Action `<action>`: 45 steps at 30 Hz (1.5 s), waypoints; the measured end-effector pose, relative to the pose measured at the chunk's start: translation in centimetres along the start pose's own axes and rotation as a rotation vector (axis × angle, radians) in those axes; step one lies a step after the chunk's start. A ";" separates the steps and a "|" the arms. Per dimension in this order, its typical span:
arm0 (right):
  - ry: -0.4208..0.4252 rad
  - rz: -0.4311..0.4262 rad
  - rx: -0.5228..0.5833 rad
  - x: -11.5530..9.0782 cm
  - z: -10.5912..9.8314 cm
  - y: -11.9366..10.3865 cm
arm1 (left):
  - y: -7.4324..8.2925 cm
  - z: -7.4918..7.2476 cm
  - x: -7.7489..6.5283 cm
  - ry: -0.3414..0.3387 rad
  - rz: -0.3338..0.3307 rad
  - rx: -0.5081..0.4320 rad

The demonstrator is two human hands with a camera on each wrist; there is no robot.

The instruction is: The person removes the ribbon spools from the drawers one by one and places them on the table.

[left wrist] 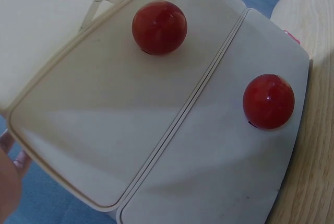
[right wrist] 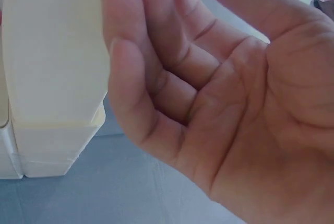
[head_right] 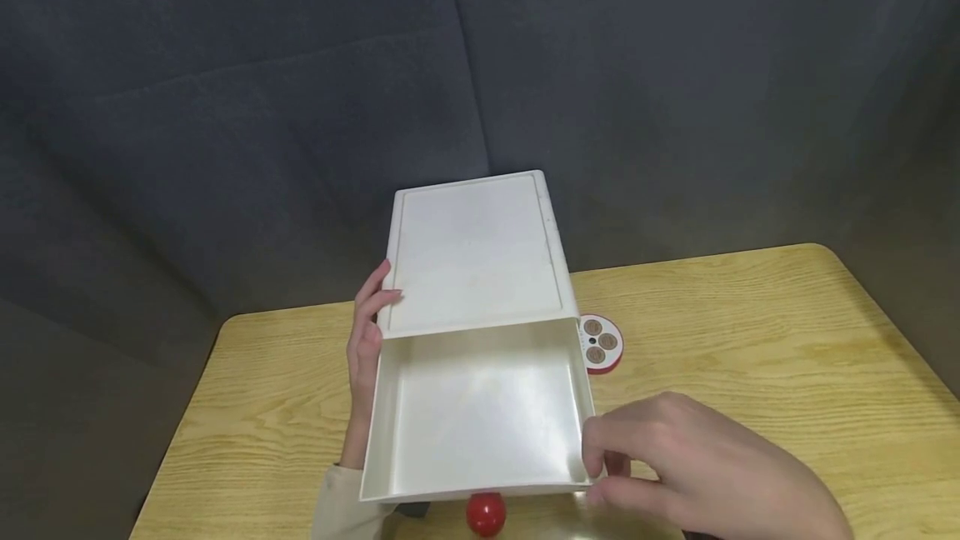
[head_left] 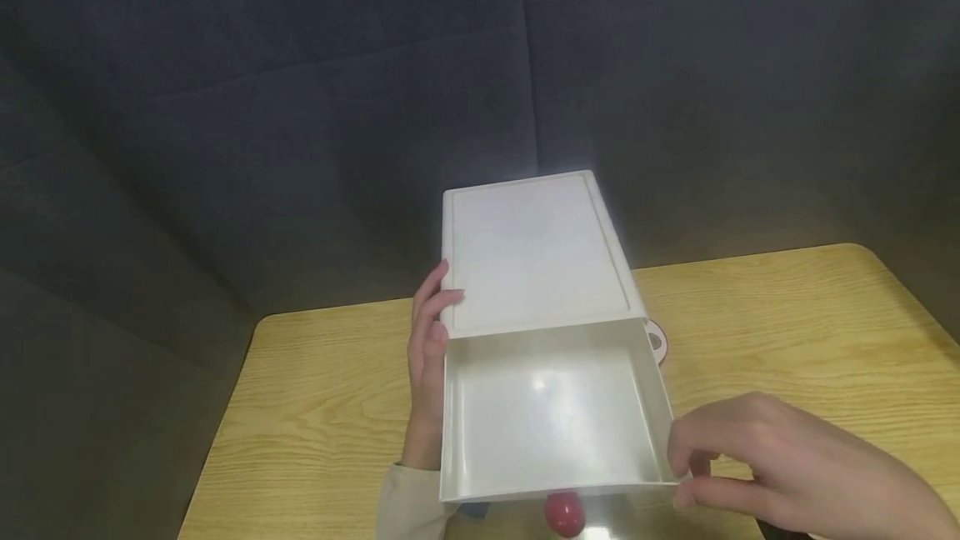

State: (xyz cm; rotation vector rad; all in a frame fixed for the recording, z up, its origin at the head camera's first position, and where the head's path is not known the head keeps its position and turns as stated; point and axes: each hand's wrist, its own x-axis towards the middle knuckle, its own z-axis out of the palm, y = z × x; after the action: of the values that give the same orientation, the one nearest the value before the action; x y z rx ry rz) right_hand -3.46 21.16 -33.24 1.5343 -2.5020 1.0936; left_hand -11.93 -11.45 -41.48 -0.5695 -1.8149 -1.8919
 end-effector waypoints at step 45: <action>0.613 0.297 -0.368 3.9 1.4 3.4 | -0.1 0.4 -0.3 0.039 -0.061 0.155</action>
State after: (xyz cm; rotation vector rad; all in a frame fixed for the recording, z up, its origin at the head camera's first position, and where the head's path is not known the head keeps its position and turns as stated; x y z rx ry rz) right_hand -7.64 18.23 -34.83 0.6243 -2.3371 0.8766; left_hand -11.75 -11.08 -41.67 -0.4250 -1.9521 -1.7687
